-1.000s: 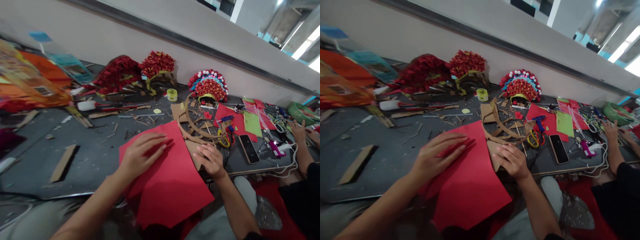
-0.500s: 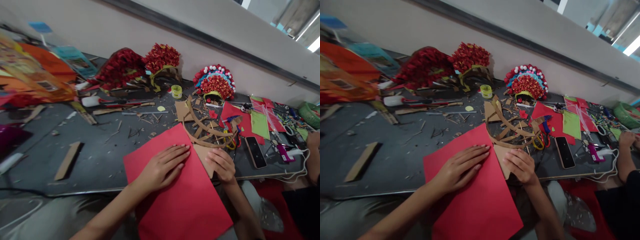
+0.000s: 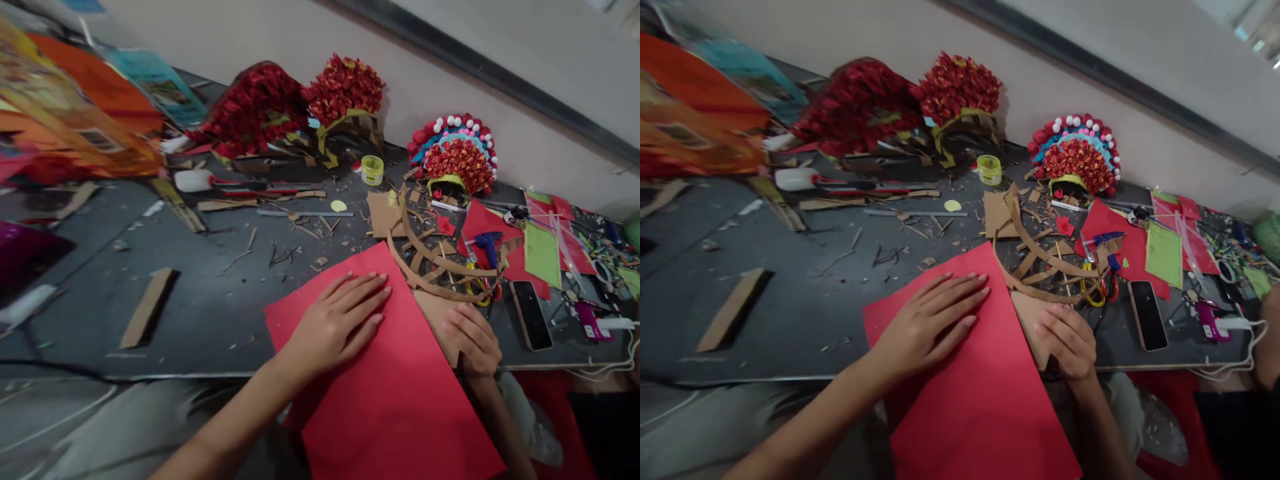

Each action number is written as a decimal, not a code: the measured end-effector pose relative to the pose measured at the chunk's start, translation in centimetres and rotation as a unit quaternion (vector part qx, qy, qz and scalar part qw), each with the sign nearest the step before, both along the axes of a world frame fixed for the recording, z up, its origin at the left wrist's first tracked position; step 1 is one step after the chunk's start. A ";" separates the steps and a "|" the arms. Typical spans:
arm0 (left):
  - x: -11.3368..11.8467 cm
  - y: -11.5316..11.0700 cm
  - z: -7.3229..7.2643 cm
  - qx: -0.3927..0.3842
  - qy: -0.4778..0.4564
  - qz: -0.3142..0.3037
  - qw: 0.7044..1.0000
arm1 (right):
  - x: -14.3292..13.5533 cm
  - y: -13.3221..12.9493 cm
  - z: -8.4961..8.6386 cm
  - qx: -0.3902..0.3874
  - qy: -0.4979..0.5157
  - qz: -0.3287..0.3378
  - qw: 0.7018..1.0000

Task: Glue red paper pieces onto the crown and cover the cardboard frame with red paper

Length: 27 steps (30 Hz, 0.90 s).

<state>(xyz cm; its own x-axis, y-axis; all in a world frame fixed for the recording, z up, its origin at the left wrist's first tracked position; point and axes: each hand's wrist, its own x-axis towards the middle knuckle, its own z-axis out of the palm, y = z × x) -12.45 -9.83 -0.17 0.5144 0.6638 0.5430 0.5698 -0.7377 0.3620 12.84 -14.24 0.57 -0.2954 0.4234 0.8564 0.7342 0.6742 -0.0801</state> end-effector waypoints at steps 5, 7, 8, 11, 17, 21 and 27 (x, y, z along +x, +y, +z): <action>0.1 -0.7 -0.1 0.051 -0.040 -0.051 0.997 | -0.3 0.0 -0.2 -0.013 -0.008 0.002 1.000; -0.5 -0.2 0.0 0.037 -0.032 -0.026 0.998 | -0.7 0.0 -0.2 -0.014 -0.004 -0.002 1.000; -0.9 0.2 0.1 0.022 -0.024 -0.005 0.999 | -0.9 0.0 -0.2 -0.012 -0.002 -0.003 1.000; -2.2 1.0 0.3 -0.023 0.001 0.062 0.998 | -1.4 -0.1 0.0 -0.004 0.001 0.004 1.000; -2.0 0.5 0.4 -0.044 0.027 -0.005 0.999 | -1.1 -0.2 0.7 0.003 -0.001 0.019 1.000; -1.0 -0.1 0.2 -0.037 0.043 -0.130 0.990 | -0.8 -0.4 1.5 0.021 -0.004 0.006 1.000; -1.0 0.1 -0.2 -0.046 0.062 -0.062 0.995 | -0.8 -0.7 2.6 0.015 -0.026 -0.007 1.000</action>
